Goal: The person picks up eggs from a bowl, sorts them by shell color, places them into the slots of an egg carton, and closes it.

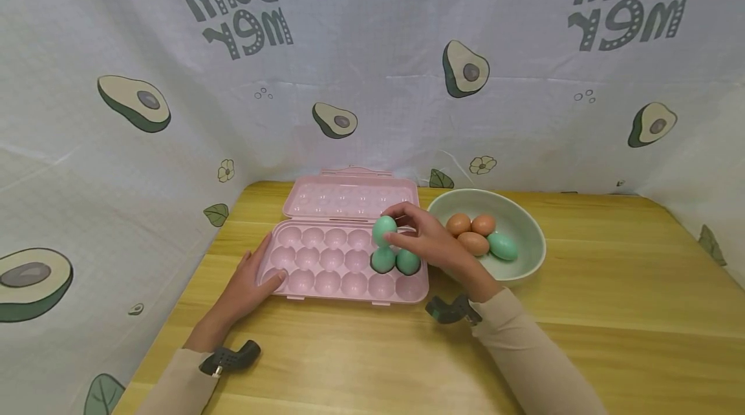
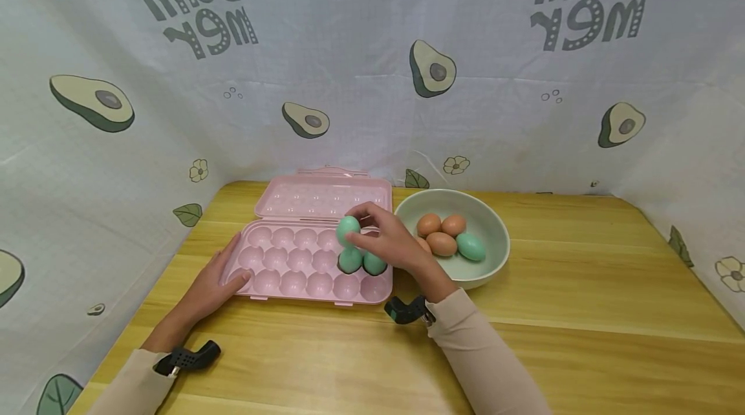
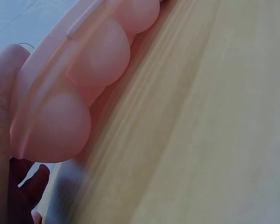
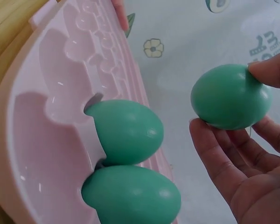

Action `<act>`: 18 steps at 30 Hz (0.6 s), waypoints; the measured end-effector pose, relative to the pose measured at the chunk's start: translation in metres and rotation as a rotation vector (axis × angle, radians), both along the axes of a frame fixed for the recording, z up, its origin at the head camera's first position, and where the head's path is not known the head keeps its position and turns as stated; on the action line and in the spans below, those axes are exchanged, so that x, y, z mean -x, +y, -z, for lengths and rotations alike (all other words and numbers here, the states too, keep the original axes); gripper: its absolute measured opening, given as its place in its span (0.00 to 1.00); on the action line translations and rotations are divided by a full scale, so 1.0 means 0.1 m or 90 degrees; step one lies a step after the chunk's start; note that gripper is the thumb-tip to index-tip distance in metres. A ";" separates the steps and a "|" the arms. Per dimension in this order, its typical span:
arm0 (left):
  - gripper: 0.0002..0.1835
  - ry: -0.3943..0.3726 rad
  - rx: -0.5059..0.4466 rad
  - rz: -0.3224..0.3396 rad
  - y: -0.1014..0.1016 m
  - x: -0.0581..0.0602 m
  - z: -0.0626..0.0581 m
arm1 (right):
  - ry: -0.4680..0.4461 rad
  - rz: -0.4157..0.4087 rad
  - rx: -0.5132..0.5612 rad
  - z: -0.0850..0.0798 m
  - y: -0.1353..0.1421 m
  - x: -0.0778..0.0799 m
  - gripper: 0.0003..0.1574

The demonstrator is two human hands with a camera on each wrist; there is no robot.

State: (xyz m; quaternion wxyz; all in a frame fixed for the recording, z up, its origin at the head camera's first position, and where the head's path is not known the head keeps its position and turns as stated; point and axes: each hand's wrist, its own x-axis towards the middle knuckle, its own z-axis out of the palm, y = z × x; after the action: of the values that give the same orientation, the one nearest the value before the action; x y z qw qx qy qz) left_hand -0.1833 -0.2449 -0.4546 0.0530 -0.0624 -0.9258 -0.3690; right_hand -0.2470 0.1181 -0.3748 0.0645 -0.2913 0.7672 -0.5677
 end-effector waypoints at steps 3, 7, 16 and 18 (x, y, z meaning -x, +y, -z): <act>0.46 0.000 0.002 -0.002 0.00 0.00 -0.01 | 0.015 -0.008 0.016 0.02 -0.05 0.02 0.19; 0.46 0.002 0.000 0.000 0.01 0.00 -0.01 | 0.018 -0.009 0.032 0.04 -0.10 0.04 0.19; 0.46 0.003 0.001 0.000 0.01 -0.01 0.00 | 0.027 0.036 0.008 0.09 -0.23 0.05 0.19; 0.46 0.003 0.002 0.002 0.01 0.00 0.00 | 0.019 0.039 0.009 0.10 -0.25 0.05 0.19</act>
State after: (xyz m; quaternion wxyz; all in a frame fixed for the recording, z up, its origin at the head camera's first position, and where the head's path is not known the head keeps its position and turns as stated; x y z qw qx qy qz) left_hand -0.1830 -0.2439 -0.4543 0.0544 -0.0644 -0.9263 -0.3672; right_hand -0.2519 0.0936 -0.3849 0.0339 -0.2767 0.7726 -0.5704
